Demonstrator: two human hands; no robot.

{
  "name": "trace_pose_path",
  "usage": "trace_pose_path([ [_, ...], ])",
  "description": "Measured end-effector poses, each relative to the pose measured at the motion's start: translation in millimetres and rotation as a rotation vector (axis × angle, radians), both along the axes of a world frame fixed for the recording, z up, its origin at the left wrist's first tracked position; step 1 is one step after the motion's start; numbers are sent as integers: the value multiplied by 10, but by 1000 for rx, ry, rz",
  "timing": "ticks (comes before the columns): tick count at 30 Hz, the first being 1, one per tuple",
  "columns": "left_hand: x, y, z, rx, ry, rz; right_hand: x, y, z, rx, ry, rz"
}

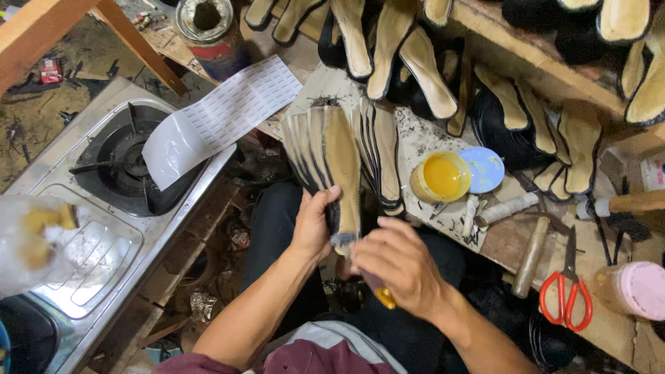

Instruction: The person applies a yellow adhesive to the edges of shoe sole components using a brush, then places the treated pieces on a wooden rack. The person repeats this process for multiple sole parts.

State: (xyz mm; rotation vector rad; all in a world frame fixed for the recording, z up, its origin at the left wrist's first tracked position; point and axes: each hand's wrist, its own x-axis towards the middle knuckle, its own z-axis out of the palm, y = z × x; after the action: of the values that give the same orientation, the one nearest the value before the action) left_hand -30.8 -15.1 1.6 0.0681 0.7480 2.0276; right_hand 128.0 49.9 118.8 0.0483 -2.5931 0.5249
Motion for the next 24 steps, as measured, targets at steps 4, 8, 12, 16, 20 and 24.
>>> trace_pose_path([
  [4,-57,-48,18,17,-56,18,42,-4,21,-120,54,-69],
  [8,-80,-58,23,27,-69,53,24,18,-189,-130,92,8],
  [12,-206,-88,39,108,-84,173,227,75,-524,-296,155,-42],
  [16,-272,-161,68,98,-60,267,204,85,-948,-836,347,-390],
  [20,-276,-202,105,126,26,350,-163,-130,-1117,-623,384,-583],
  [24,-235,-236,141,81,98,406,-402,-433,-844,-222,200,-391],
])
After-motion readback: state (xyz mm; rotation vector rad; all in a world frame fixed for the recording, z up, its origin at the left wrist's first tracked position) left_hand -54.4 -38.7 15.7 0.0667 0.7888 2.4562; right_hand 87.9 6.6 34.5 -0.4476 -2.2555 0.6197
